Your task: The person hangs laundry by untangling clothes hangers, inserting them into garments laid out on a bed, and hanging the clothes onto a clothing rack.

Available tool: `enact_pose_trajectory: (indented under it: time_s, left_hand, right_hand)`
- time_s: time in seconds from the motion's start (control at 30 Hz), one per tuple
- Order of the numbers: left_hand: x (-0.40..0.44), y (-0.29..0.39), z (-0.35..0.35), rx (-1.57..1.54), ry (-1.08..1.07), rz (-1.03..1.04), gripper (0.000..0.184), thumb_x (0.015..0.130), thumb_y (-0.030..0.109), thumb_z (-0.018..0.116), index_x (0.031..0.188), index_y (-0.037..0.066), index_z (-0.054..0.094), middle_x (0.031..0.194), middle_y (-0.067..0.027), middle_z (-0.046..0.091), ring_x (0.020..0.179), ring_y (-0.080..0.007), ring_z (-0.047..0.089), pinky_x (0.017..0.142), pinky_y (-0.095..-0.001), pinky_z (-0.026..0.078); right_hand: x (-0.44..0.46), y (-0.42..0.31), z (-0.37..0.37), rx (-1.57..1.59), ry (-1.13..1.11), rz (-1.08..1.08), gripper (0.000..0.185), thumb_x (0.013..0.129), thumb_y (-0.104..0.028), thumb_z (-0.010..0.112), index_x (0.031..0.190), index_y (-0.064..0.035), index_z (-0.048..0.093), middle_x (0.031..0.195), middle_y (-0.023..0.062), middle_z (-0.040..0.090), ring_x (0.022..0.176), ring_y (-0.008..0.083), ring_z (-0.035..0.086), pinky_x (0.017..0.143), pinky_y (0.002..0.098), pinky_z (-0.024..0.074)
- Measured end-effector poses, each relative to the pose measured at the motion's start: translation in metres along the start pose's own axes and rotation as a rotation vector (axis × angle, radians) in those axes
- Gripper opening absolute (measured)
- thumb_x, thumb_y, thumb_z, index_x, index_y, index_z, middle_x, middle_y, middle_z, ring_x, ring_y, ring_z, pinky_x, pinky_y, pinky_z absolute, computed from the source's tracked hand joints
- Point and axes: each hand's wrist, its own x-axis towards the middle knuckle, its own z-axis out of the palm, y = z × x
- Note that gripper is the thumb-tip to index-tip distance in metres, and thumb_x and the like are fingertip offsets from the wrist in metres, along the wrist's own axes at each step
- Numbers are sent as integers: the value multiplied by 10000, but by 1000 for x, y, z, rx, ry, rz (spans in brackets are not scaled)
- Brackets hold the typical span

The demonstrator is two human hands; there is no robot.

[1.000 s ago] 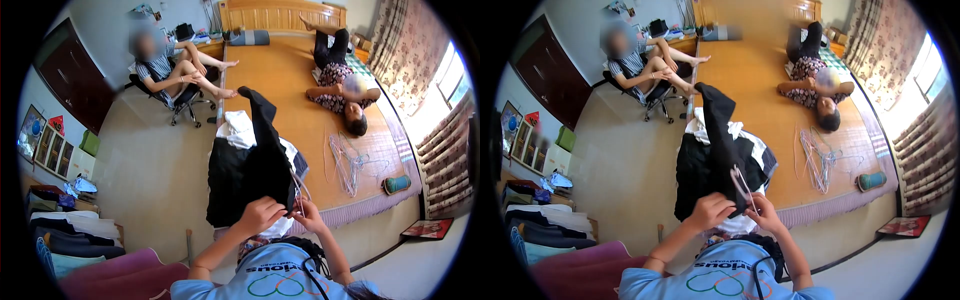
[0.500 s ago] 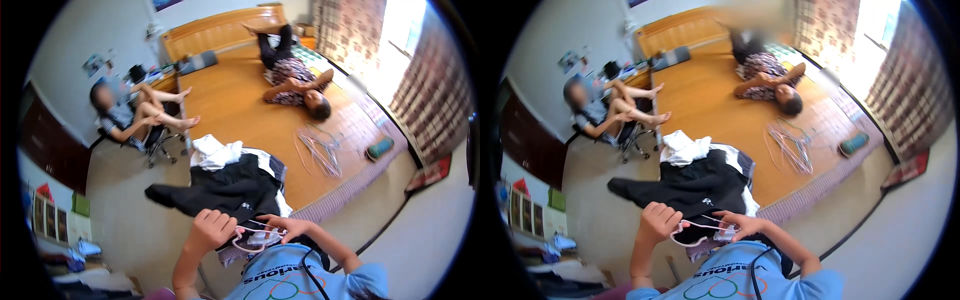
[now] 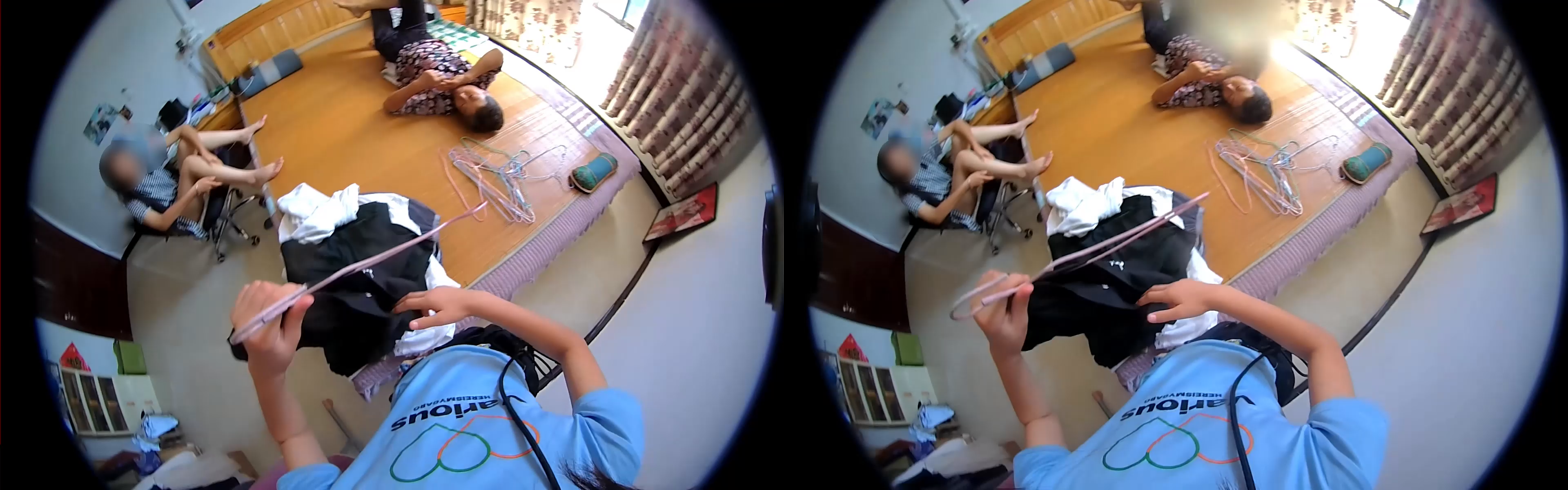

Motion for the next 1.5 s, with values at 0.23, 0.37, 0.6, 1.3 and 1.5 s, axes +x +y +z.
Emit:
enact_pose_trajectory:
  time_s: [0.23, 0.37, 0.6, 1.3, 1.5]
  left_hand:
    - [-18, -11, -16, 29, 83, -76, 187, 679, 173, 622, 648, 10, 535, 574, -59, 480, 503, -216, 434, 456, -297, 318]
    - [-47, -16, -26, 79, 111, -179, 212, 714, 205, 591, 647, 13, 529, 582, -68, 487, 508, -214, 423, 473, -295, 323]
    - [-123, -17, -38, -20, 33, -323, 202, 723, 227, 587, 622, 70, 508, 594, -44, 536, 498, -199, 488, 450, -290, 355]
    - [-151, 45, 18, -154, 26, -553, 115, 705, 122, 601, 690, 24, 541, 536, -90, 466, 441, -229, 465, 396, -294, 348]
    - [-166, 42, -5, -111, 16, -481, 140, 680, 132, 632, 674, 22, 546, 553, -80, 493, 446, -226, 487, 392, -278, 365]
  right_hand:
    - [-8, -15, -14, -754, 401, 136, 354, 651, -217, 572, 970, -84, 495, 911, 47, 470, 715, 209, 512, 522, 315, 442]
    - [-20, -8, -27, -968, 499, 15, 258, 649, -155, 561, 896, -89, 520, 923, 30, 463, 694, 182, 490, 498, 280, 438]
    - [-36, -18, -45, -954, 948, -244, 225, 604, -123, 637, 816, -104, 565, 907, 70, 532, 696, 180, 532, 521, 257, 417]
    - [9, -72, -39, -638, 964, -375, 263, 578, 70, 547, 816, -44, 555, 986, 122, 497, 814, 259, 519, 666, 311, 440]
    - [29, -70, -44, -479, 1035, -307, 247, 605, 122, 441, 797, -12, 520, 971, 146, 484, 856, 273, 519, 709, 316, 441]
